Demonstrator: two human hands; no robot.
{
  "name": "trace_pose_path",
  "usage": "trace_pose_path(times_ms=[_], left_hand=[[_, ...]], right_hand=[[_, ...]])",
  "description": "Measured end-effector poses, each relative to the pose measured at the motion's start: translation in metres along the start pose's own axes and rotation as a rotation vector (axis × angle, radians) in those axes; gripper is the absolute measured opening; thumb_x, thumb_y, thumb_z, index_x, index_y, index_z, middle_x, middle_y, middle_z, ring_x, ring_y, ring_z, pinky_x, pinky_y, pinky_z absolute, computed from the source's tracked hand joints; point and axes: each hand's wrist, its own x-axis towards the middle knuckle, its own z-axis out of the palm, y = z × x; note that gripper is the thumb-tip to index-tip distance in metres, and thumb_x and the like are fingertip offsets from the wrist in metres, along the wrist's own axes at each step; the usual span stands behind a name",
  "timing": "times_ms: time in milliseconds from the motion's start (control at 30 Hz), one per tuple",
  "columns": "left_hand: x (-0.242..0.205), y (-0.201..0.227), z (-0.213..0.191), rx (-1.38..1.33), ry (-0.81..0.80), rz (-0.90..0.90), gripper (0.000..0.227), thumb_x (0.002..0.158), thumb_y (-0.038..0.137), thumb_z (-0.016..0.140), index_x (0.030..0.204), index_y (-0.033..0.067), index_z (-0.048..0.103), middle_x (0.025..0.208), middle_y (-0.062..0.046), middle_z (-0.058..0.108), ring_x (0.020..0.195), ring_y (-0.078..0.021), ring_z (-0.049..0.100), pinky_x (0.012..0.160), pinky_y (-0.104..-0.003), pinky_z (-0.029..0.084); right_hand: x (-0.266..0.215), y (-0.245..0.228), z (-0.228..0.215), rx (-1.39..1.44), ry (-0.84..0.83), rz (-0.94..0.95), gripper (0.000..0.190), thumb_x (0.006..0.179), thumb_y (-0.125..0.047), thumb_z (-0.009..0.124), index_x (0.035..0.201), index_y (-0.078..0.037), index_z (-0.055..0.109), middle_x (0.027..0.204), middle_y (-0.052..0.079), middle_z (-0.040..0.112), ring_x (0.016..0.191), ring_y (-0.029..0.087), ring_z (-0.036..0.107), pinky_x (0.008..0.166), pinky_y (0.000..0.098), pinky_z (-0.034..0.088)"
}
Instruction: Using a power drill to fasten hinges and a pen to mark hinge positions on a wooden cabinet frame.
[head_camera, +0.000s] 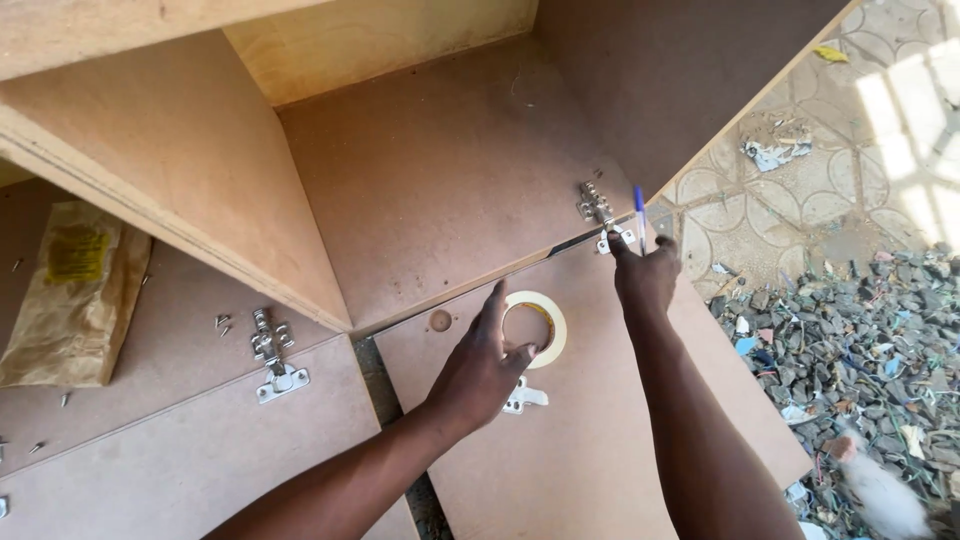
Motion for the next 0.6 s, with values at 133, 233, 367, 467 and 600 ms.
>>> trace_pose_path(times_ms=[133,233,367,467,600], left_hand=[[0.017,-0.042,0.005,0.012,-0.036,-0.025,0.071,0.096,0.031,0.06,0.158,0.011,0.034,0.142,-0.024,0.057,0.122,-0.0366,0.067,0.102,-0.046,0.054],[0.021,-0.049,-0.006,0.051,0.041,-0.028,0.057,0.097,0.029,0.061,0.149,0.0101,0.049,0.137,-0.019,0.061,0.124,-0.0347,0.066,0.099,-0.043,0.055],[0.022,-0.049,-0.012,0.515,0.262,0.364,0.058,0.094,0.03,0.068,0.146,0.009,0.053,0.137,-0.021,0.054,0.133,-0.0435,0.051,0.105,-0.055,0.047],[0.033,-0.054,-0.018,0.576,0.13,0.384,0.049,0.096,0.051,0.058,0.119,0.0076,0.059,0.112,-0.019,0.061,0.117,-0.0408,0.06,0.106,-0.056,0.04],[0.025,-0.086,-0.018,0.014,-0.337,0.023,0.036,0.104,0.038,0.055,0.09,0.0072,0.068,0.075,-0.005,0.067,0.073,-0.0154,0.069,0.062,-0.03,0.056]], right_hand=[[0.037,0.045,0.027,0.509,-0.181,0.178,0.008,0.087,-0.014,0.078,0.087,-0.014,0.071,0.072,0.004,0.074,0.046,0.012,0.044,0.045,0.0215,0.039],[-0.011,0.035,0.003,0.305,-0.146,-0.131,0.007,0.095,-0.016,0.074,0.099,-0.01,0.076,0.088,0.006,0.078,0.086,0.02,0.069,0.084,0.0323,0.046],[-0.09,0.022,-0.032,-0.014,-0.271,-0.38,0.016,0.093,-0.018,0.072,0.107,-0.011,0.075,0.094,0.015,0.077,0.084,0.034,0.069,0.079,0.0428,0.053],[-0.126,0.018,-0.038,-0.034,-0.479,-0.488,0.018,0.082,-0.016,0.077,0.1,-0.014,0.075,0.087,0.012,0.078,0.073,0.029,0.066,0.07,0.0373,0.053],[-0.151,0.016,-0.035,0.091,-0.703,-0.513,0.018,0.079,-0.016,0.082,0.096,-0.011,0.077,0.075,0.011,0.073,0.065,0.021,0.06,0.062,0.0334,0.052]])
